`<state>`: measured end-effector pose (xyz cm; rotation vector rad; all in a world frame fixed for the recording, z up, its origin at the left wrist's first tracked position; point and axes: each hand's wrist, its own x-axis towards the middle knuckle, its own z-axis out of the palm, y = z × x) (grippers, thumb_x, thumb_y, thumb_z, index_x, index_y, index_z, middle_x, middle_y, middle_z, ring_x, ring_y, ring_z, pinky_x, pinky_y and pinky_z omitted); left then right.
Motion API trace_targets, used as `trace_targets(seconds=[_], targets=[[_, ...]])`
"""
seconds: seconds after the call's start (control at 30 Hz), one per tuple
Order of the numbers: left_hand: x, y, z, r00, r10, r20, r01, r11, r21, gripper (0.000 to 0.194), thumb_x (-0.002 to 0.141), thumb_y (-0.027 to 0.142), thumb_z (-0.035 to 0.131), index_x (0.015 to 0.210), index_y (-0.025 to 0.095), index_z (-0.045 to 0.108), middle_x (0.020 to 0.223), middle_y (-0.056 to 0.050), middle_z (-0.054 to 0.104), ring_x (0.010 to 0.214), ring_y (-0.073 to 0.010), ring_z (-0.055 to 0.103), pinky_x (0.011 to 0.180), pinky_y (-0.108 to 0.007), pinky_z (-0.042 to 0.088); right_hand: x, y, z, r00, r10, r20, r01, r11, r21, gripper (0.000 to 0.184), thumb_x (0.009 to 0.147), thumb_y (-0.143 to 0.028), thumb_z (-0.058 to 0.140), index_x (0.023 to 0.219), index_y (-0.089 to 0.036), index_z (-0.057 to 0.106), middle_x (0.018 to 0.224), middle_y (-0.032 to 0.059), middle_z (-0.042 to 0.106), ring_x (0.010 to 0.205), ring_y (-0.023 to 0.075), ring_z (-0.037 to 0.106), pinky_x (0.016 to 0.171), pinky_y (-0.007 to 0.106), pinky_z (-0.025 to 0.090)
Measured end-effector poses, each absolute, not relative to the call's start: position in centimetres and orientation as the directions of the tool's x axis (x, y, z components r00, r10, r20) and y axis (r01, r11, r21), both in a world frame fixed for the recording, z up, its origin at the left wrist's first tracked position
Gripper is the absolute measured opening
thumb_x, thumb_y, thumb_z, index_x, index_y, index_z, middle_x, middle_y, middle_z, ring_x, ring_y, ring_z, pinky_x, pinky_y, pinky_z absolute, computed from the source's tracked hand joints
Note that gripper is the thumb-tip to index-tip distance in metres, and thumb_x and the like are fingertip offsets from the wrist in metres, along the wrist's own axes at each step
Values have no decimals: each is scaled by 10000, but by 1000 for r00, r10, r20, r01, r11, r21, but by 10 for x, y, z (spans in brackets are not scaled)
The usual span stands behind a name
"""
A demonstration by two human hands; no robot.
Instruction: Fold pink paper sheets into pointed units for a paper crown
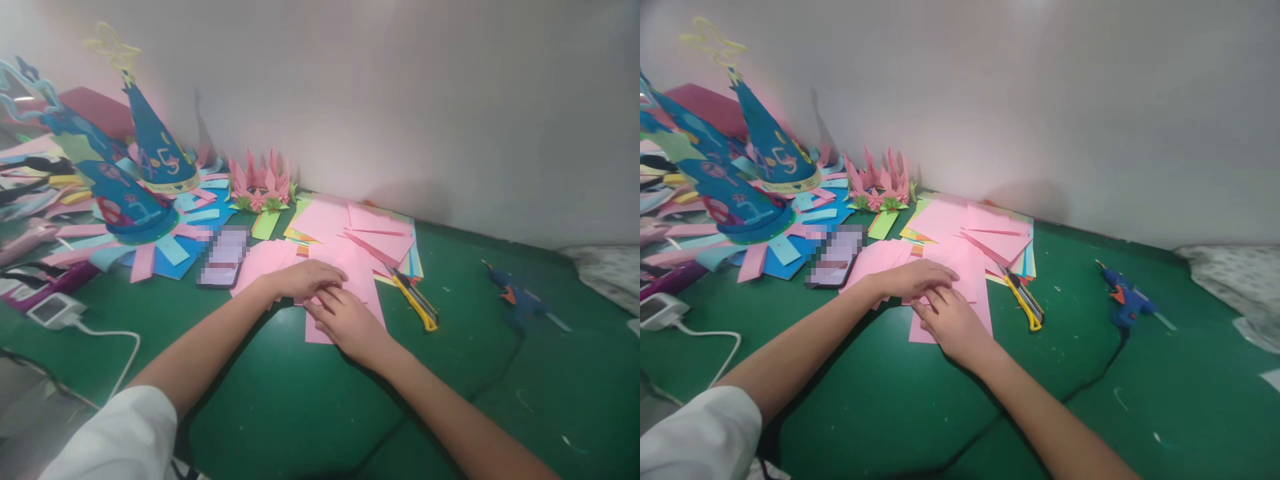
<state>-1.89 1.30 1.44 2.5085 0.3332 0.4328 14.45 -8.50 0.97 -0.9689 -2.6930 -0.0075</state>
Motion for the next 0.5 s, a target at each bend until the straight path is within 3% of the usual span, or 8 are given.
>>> trace_targets(seconds=[0.5], targets=[[-20, 14, 13, 913, 330, 242, 139, -805, 576, 306, 772, -8, 483, 1001, 147, 614, 1237, -109, 584, 1082, -191, 576, 902, -297, 444, 133, -92, 15, -703, 667, 247, 671, 737, -78, 360, 874, -278, 534, 1226, -206, 542, 1159, 172, 517, 1106, 304, 436, 896, 495, 415]])
